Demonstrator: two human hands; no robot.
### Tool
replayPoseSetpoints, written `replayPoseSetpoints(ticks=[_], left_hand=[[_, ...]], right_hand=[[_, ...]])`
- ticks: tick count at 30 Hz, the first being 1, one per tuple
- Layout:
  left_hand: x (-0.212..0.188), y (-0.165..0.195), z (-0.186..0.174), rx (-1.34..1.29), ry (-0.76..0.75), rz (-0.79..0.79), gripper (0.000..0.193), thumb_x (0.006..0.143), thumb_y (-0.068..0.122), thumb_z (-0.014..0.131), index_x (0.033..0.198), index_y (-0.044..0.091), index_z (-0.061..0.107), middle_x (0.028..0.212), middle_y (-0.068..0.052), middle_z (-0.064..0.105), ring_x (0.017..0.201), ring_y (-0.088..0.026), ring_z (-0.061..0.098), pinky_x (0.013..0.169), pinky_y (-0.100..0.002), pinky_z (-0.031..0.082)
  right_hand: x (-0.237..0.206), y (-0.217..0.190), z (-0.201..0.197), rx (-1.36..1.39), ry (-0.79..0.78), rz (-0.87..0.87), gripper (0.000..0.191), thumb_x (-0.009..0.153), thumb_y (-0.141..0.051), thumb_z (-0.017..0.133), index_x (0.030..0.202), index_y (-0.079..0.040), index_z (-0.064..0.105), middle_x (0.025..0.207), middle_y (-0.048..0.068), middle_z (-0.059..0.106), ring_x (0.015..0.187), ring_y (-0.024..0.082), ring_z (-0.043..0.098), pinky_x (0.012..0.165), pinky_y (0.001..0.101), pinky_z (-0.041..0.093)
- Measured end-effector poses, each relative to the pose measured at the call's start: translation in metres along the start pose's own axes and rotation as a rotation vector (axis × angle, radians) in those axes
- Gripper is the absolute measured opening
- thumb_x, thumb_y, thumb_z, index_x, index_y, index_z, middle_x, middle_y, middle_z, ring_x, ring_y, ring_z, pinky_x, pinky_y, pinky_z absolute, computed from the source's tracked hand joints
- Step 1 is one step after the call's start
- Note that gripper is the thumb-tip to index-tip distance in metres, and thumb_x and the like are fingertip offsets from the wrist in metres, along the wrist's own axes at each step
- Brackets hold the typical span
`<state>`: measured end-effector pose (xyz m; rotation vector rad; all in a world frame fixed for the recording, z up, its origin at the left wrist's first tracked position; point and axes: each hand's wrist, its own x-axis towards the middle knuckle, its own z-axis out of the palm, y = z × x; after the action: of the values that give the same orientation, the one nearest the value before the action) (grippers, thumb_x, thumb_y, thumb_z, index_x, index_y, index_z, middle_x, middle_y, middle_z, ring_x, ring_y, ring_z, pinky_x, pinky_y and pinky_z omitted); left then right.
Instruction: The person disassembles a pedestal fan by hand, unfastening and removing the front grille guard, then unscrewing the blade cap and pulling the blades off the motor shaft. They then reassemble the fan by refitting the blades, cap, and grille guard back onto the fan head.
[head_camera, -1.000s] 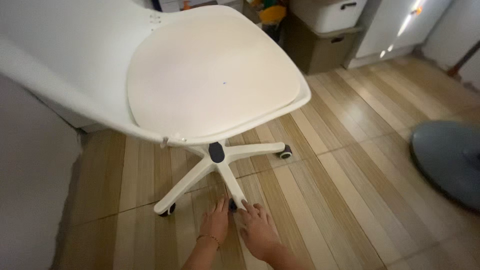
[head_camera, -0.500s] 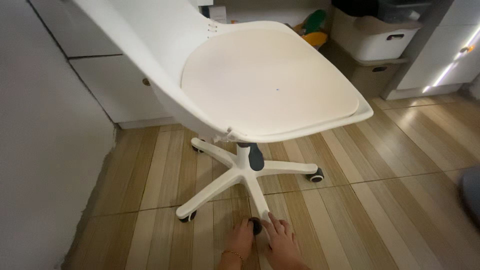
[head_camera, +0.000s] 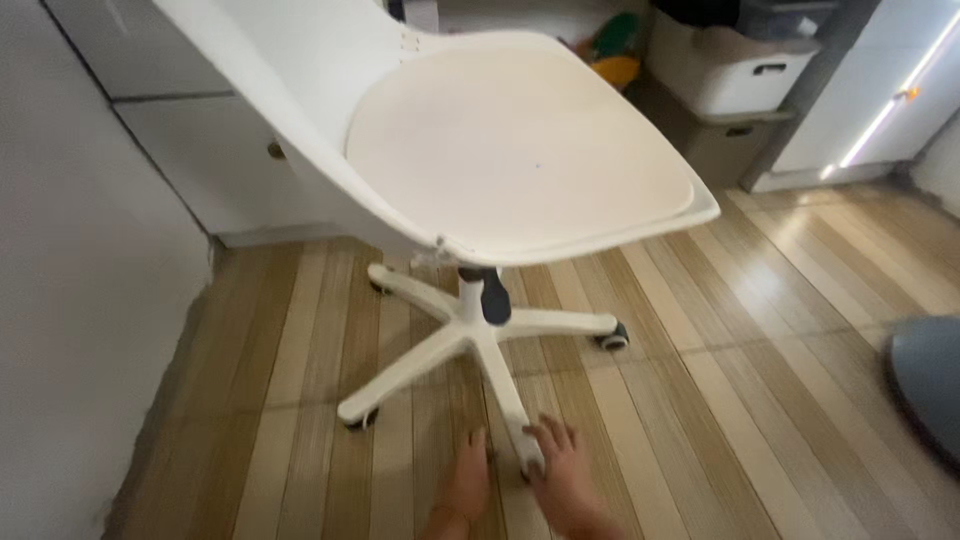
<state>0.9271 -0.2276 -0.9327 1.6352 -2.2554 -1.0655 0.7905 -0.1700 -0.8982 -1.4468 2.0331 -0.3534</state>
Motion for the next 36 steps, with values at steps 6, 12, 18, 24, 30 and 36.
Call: replayPoseSetpoints(ticks=[6, 12, 18, 24, 30, 36], left_hand=[[-0.048, 0.043, -0.029, -0.083, -0.051, -0.207, 0.036, 0.094, -0.009, 0.055, 0.127, 0.006, 0.051, 0.144, -0.018, 0.046, 0.116, -0.033, 0.065, 0.098, -0.044, 0.055], [-0.104, 0.144, -0.088, -0.16, -0.023, -0.014, 0.029, 0.089, 0.006, 0.075, 0.114, 0.007, 0.061, 0.12, -0.012, 0.064, 0.114, -0.032, 0.063, 0.093, -0.043, 0.052], [-0.151, 0.288, -0.152, -0.379, -0.253, -0.006, 0.03, 0.082, -0.002, 0.077, 0.11, 0.007, 0.071, 0.106, -0.01, 0.076, 0.096, -0.021, 0.076, 0.081, -0.032, 0.06], [-0.206, 0.442, -0.214, -0.464, -0.41, 0.13, 0.032, 0.08, -0.003, 0.08, 0.111, 0.004, 0.074, 0.093, -0.01, 0.079, 0.079, -0.015, 0.076, 0.065, -0.029, 0.058], [-0.25, 0.587, -0.288, -0.521, -0.522, 0.408, 0.038, 0.083, -0.004, 0.075, 0.119, 0.008, 0.074, 0.089, -0.007, 0.077, 0.074, -0.013, 0.072, 0.064, -0.027, 0.058], [-0.303, 0.694, -0.327, -0.632, -0.599, 0.566, 0.043, 0.084, -0.005, 0.073, 0.125, 0.006, 0.07, 0.098, -0.008, 0.078, 0.079, -0.012, 0.076, 0.069, -0.027, 0.064]], right_hand=[[-0.056, -0.02, -0.048, 0.036, 0.146, -0.023, 0.036, 0.093, -0.006, 0.06, 0.128, -0.014, 0.06, 0.146, 0.007, 0.049, 0.139, 0.03, 0.04, 0.116, 0.0419, 0.038], [-0.137, -0.062, -0.138, 0.122, 0.067, 0.104, 0.038, 0.092, -0.01, 0.064, 0.129, -0.012, 0.062, 0.131, 0.013, 0.06, 0.123, 0.032, 0.053, 0.106, 0.0434, 0.044], [-0.226, -0.092, -0.278, 0.293, 0.019, 0.529, 0.024, 0.1, -0.024, 0.06, 0.121, -0.013, 0.066, 0.107, 0.007, 0.076, 0.102, 0.021, 0.073, 0.095, 0.035, 0.057], [-0.323, -0.11, -0.431, 0.557, 0.278, 0.727, 0.028, 0.1, -0.026, 0.066, 0.123, -0.009, 0.064, 0.105, 0.007, 0.076, 0.1, 0.019, 0.073, 0.091, 0.0332, 0.057], [-0.416, -0.133, -0.557, 0.689, 0.645, 0.605, 0.023, 0.097, -0.014, 0.066, 0.116, -0.005, 0.073, 0.089, 0.009, 0.08, 0.082, 0.019, 0.073, 0.076, 0.0352, 0.058], [-0.491, -0.124, -0.62, 0.971, 1.022, 0.352, 0.019, 0.091, -0.007, 0.07, 0.106, 0.004, 0.07, 0.086, 0.01, 0.077, 0.074, 0.017, 0.073, 0.067, 0.0334, 0.059]])
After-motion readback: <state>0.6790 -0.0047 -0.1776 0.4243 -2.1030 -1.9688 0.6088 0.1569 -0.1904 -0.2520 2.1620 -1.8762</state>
